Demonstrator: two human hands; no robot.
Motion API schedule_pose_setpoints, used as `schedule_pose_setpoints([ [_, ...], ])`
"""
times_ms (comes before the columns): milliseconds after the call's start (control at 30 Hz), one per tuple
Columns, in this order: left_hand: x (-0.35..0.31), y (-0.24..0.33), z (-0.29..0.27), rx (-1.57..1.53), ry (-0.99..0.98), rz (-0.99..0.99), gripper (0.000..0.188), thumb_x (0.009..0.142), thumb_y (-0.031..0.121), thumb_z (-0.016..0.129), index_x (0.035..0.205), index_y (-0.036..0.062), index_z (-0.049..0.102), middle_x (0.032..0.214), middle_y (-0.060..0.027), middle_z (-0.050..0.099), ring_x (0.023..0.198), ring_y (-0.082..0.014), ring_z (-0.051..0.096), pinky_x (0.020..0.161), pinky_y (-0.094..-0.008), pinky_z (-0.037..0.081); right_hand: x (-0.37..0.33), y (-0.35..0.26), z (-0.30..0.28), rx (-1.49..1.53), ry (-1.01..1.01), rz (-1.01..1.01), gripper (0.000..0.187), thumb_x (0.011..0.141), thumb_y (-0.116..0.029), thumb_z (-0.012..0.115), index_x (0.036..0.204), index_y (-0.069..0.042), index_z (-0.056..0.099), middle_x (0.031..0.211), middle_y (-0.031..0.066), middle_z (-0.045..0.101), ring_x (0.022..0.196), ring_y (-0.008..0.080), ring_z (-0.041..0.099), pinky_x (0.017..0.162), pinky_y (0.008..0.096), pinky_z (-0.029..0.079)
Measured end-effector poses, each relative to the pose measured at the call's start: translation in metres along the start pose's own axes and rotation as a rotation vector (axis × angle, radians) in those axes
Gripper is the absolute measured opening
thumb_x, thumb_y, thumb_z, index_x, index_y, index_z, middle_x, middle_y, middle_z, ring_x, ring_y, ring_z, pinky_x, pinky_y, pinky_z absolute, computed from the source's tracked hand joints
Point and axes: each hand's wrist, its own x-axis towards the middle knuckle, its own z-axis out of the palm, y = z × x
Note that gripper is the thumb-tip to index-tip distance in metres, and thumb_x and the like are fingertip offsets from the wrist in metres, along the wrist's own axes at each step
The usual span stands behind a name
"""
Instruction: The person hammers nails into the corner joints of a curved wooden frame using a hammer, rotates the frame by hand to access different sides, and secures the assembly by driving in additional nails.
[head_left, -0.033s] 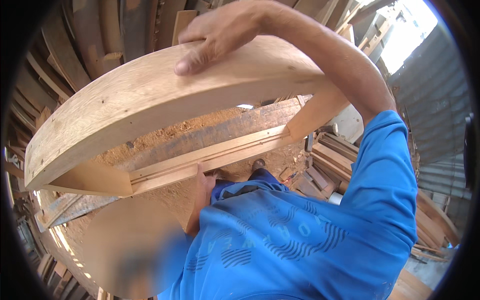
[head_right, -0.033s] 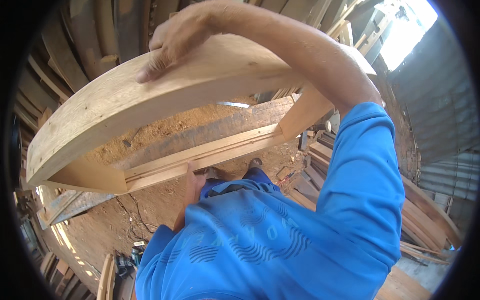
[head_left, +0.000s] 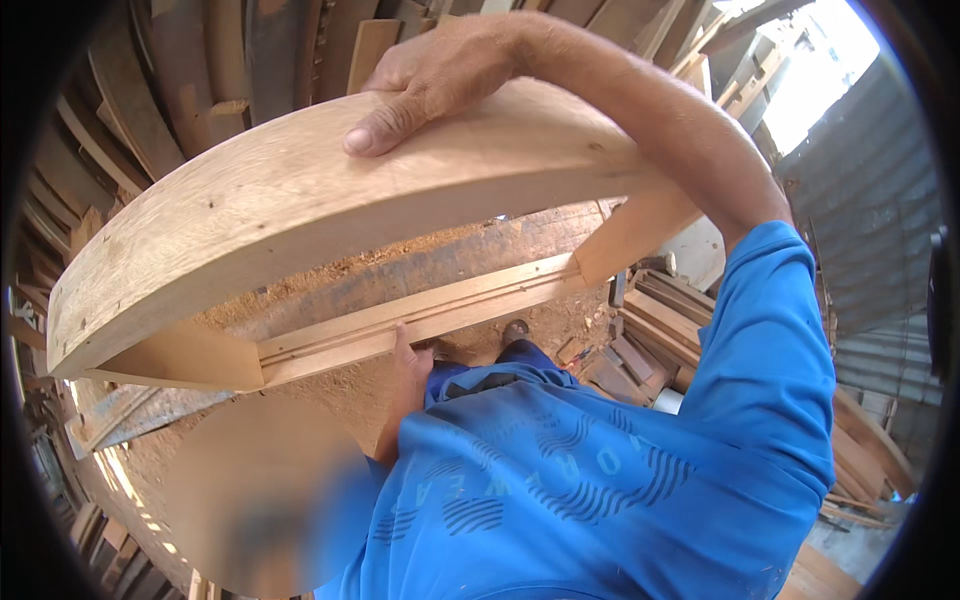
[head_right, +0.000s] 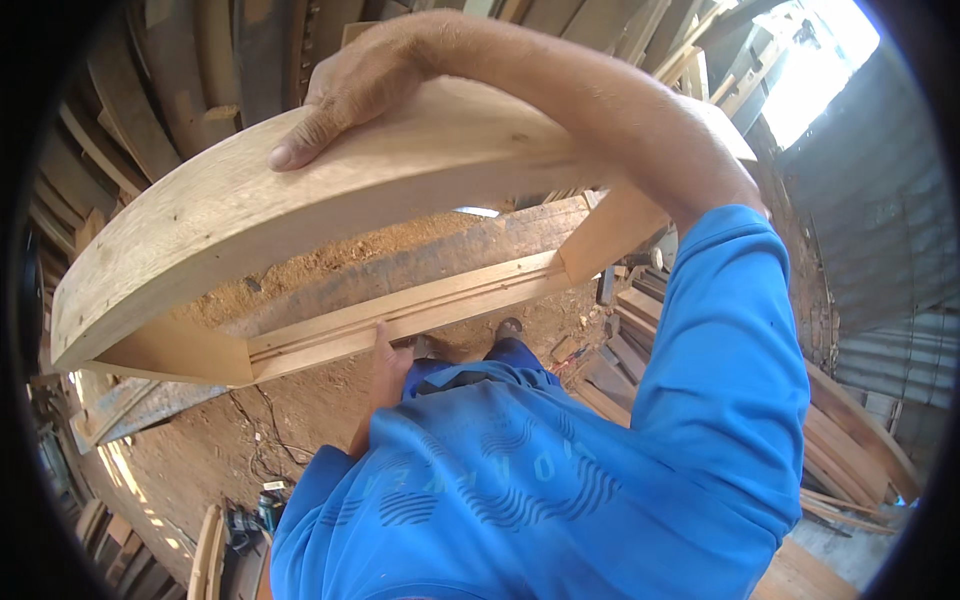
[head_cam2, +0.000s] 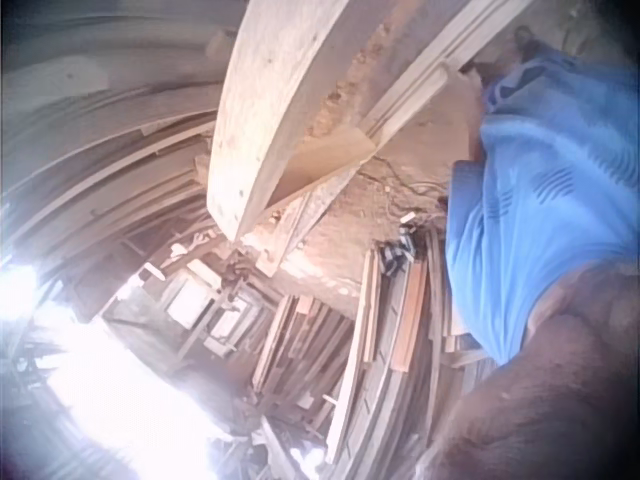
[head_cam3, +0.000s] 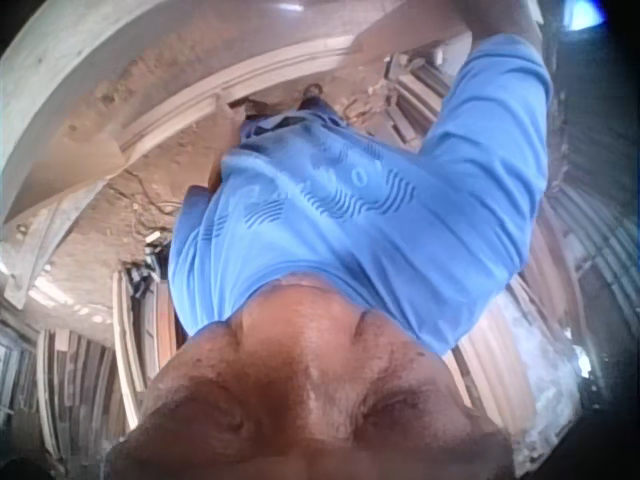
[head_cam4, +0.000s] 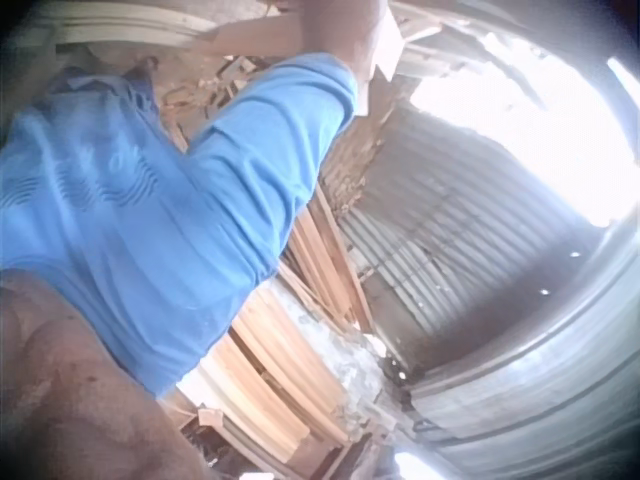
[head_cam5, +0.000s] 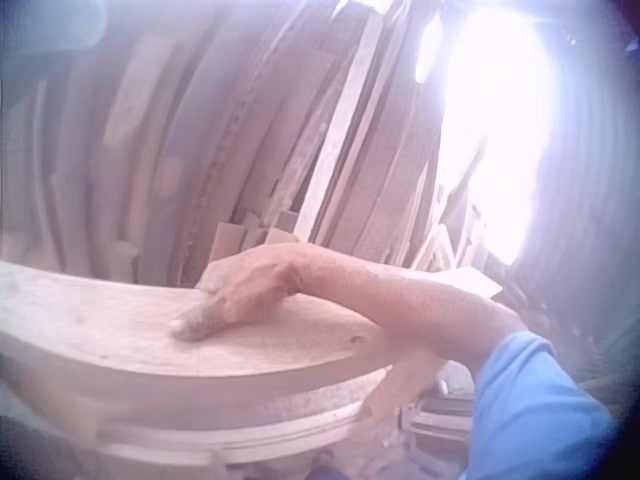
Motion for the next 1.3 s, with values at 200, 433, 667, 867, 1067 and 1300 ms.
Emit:
schedule_pose_setpoints([
  [200,-0.005,-0.01,0.002,-0.174,0.025,0.047,0.055,0.093,0.034,0.074,0.137,0.0094,0.053,0.13,-0.0101,0.061,0.121,-0.0308,0.059,0.103,-0.0526,0.048,0.002,-0.014,0.024,0.008,0.107,-0.077,0.093,0.079,-0.085,0.057,0.102,0.002,0.076,0.081,0.0166,0.071,0.078,0.0246,0.072,0.063,0.036,0.057],
  [433,-0.074,0.033,0.048,-0.114,0.024,0.349,0.057,0.088,0.028,0.078,0.136,0.0098,0.053,0.128,-0.008,0.062,0.113,-0.0275,0.063,0.096,-0.0489,0.054,-0.087,-0.034,-0.039,-0.01,0.071,-0.187,0.07,0.096,-0.067,0.051,0.119,-0.002,0.065,0.104,0.0171,0.065,0.096,0.0298,0.062,0.088,0.042,0.049],
  [667,-0.186,0.141,0.11,0.218,0.332,1.005,0.074,0.083,0.02,0.079,0.142,-0.0008,0.041,0.137,-0.0195,0.053,0.124,-0.0305,0.054,0.108,-0.0437,0.049,-0.166,-0.041,-0.034,0.053,0.167,-0.273,0.074,0.096,-0.068,0.046,0.129,-0.004,0.063,0.115,0.0191,0.067,0.108,0.0311,0.064,0.1,0.0421,0.049],
  [867,-0.308,0.218,0.178,0.319,0.191,1.411,0.083,0.079,0.021,0.082,0.145,-0.0074,0.038,0.137,-0.0242,0.051,0.126,-0.0352,0.052,0.11,-0.0427,0.05,-0.215,-0.004,-0.039,0.185,0.284,-0.353,0.064,0.099,-0.061,0.047,0.125,-0.005,0.062,0.109,0.0167,0.067,0.101,0.0293,0.064,0.095,0.0417,0.05],
  [1067,-0.422,0.304,0.222,0.4,0.136,1.846,0.066,0.078,0.009,0.084,0.133,-0.0089,0.052,0.126,-0.0192,0.061,0.113,-0.0252,0.062,0.101,-0.0357,0.051,-0.227,0.063,-0.039,0.548,0.378,-0.609,0.054,0.102,-0.054,0.047,0.121,-0.006,0.062,0.102,0.0143,0.066,0.093,0.0274,0.064,0.091,0.0413,0.051],
  [1300,-0.546,0.323,0.303,0.734,0.098,2.191,0.06,0.076,0.013,0.086,0.125,-0.0066,0.058,0.119,-0.0144,0.066,0.106,-0.0224,0.065,0.095,-0.0344,0.053,-0.185,0.137,-0.034,1.1,0.196,-1.231,0.043,0.105,-0.046,0.047,0.116,-0.007,0.061,0.094,0.0115,0.066,0.084,0.0252,0.064,0.085,0.0408,0.052],
])
